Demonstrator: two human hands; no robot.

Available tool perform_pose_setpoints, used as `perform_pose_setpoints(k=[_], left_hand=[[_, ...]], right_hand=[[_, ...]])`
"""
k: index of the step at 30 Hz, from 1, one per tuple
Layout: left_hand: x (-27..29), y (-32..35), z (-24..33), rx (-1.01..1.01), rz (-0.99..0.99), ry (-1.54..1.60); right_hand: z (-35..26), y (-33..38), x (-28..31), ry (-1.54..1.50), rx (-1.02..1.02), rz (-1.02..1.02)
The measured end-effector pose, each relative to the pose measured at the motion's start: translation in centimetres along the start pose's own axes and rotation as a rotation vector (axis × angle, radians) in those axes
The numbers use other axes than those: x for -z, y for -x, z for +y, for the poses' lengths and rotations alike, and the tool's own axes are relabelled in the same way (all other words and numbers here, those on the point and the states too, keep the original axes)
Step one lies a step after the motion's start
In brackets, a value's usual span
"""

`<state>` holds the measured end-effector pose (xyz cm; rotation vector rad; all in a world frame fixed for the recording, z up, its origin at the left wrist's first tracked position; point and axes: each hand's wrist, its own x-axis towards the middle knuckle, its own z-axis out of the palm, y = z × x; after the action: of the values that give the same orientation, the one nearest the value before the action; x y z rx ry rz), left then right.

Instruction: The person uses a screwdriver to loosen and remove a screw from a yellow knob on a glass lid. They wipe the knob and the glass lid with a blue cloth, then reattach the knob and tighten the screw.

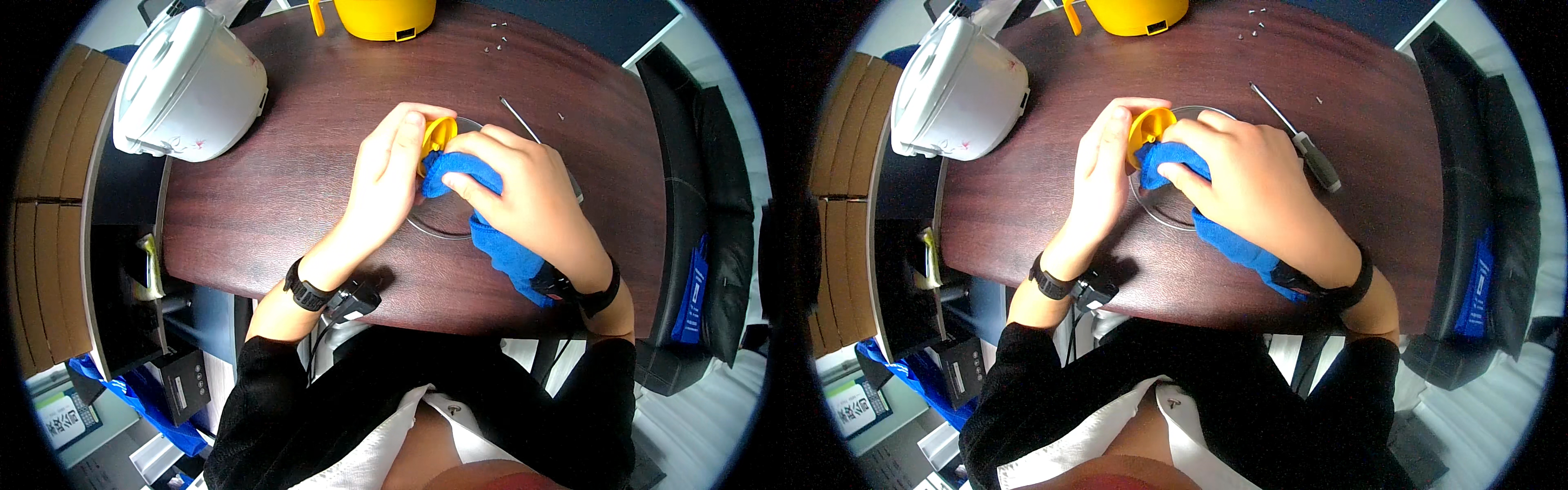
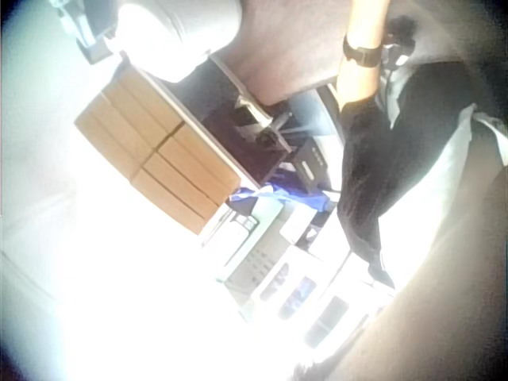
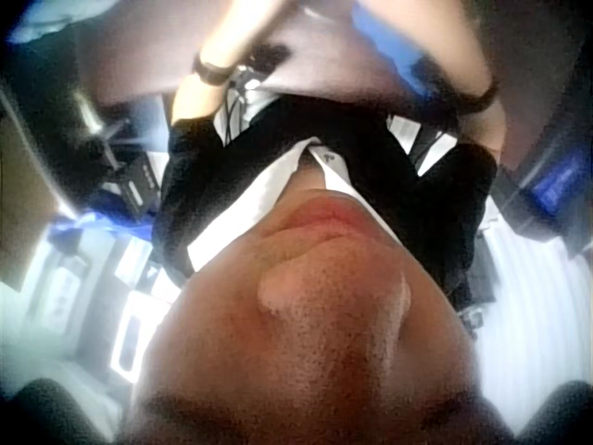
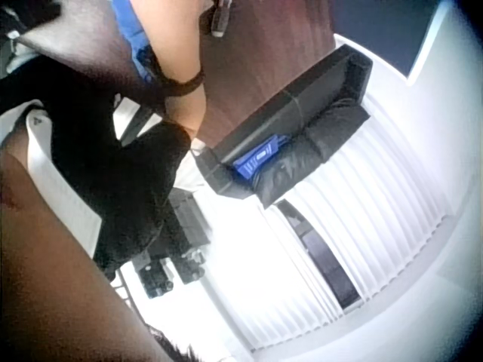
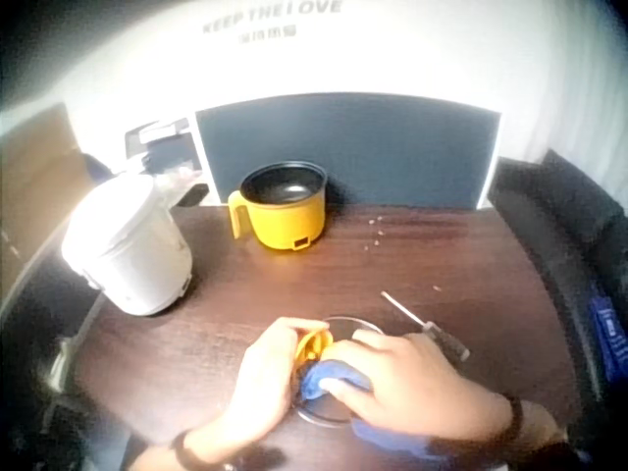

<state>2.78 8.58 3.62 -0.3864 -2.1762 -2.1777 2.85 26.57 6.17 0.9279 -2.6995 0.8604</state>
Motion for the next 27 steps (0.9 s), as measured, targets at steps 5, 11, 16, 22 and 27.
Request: perform_pose_setpoints(k=[5, 11, 16, 22, 27], left_hand=[[-0.4, 0.4, -0.9, -0.165, -0.019, -0.018], [-0.6, 0.6, -1.5, -0.255, -0.055, -0.031], [-0.8, 0.7, -1.6, -0.281, -0.102, 0.059], [-0.8, 0.8, -1.3, -0.287, -0.125, -0.028], [-0.8, 0.8, -1.6, -0.256, -0.136, 0.012]], right_hand=[[-0.5, -0.2, 0.2, 0.008, -0.148, 0.025], [0.1, 0.0, -0.2, 0.098, -0.137, 0.069], [-0.9, -0.2, -0.1, -0.059, -0.240, -0.055], [-0.8, 0.0, 0.1, 0.022, -0.256, -0.074], [-0.5, 0.1, 0.0, 0.084, -0.230, -0.030]])
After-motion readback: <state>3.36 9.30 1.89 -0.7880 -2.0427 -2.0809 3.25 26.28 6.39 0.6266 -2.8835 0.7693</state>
